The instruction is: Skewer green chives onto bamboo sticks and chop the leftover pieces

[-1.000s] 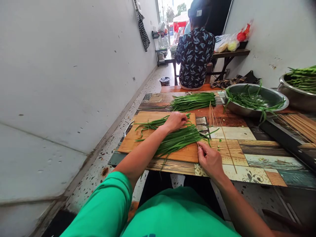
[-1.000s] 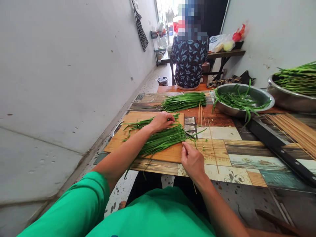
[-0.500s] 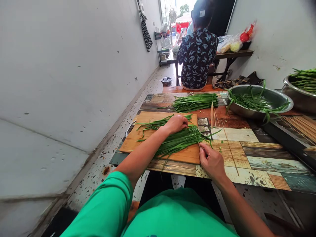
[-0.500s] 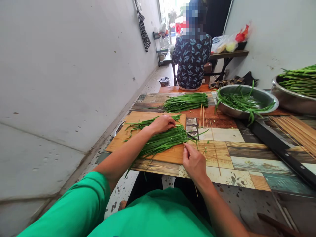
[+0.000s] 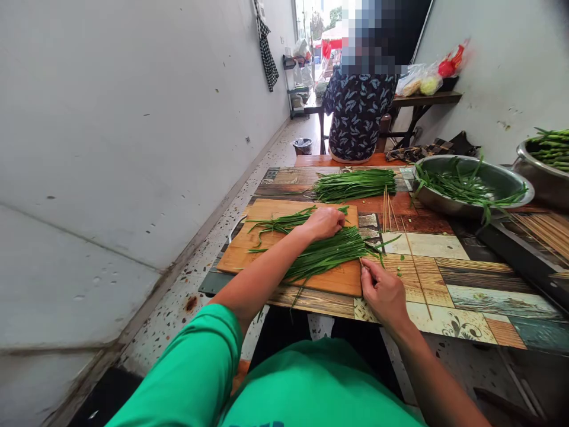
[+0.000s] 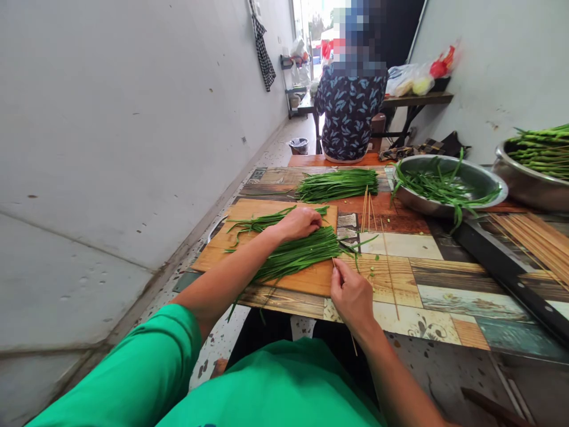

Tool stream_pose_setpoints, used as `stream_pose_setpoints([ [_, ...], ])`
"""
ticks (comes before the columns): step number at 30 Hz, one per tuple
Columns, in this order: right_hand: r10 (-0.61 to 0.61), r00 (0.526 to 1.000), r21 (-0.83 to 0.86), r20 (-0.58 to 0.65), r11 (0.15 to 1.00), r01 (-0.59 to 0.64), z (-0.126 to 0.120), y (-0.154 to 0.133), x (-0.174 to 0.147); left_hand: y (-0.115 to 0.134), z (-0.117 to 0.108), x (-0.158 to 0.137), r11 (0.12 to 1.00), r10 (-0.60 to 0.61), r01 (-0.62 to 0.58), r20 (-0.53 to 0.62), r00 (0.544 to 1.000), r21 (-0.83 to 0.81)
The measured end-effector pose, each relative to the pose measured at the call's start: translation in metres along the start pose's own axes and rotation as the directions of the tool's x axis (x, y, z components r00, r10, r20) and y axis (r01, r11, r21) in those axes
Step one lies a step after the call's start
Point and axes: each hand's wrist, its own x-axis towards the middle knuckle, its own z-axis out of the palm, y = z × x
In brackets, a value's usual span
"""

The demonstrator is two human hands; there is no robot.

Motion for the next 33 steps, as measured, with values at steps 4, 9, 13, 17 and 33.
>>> stream_pose_setpoints([
  [4,0.003,1.0,0.007,0.004,1.0,-0.003,-0.0004,0.0,0.0005,0.0,0.0005,0.0,0.999,-0.024,0.021,-0.07,0.997,-0.043],
  [9,0.007,1.0,0.017,0.002,1.0,-0.007,-0.0003,0.0002,0.0003,-0.0006,-0.0039,-0.0024,0.976,-0.102,0.065,-0.173,0.98,-0.209],
  [13,-0.001,1.0,0.021,-0.01,1.0,0.001,0.0003,0.0004,0.0002,-0.0018,-0.0041,-0.003,0.941,-0.114,0.074,-0.102,0.988,-0.33],
  [17,-0.016,1.0,0.019,-0.021,1.0,0.016,0.0001,-0.0002,0.0005,-0.0014,-0.0027,-0.0027,0.916,-0.153,0.126,-0.042,0.987,-0.382],
  [33,-0.01,1.0,0.02,-0.008,1.0,0.01,0.0006,0.0005,0.0009,0.0015,-0.001,-0.0032,0.908,-0.25,0.226,-0.025,0.968,-0.352],
])
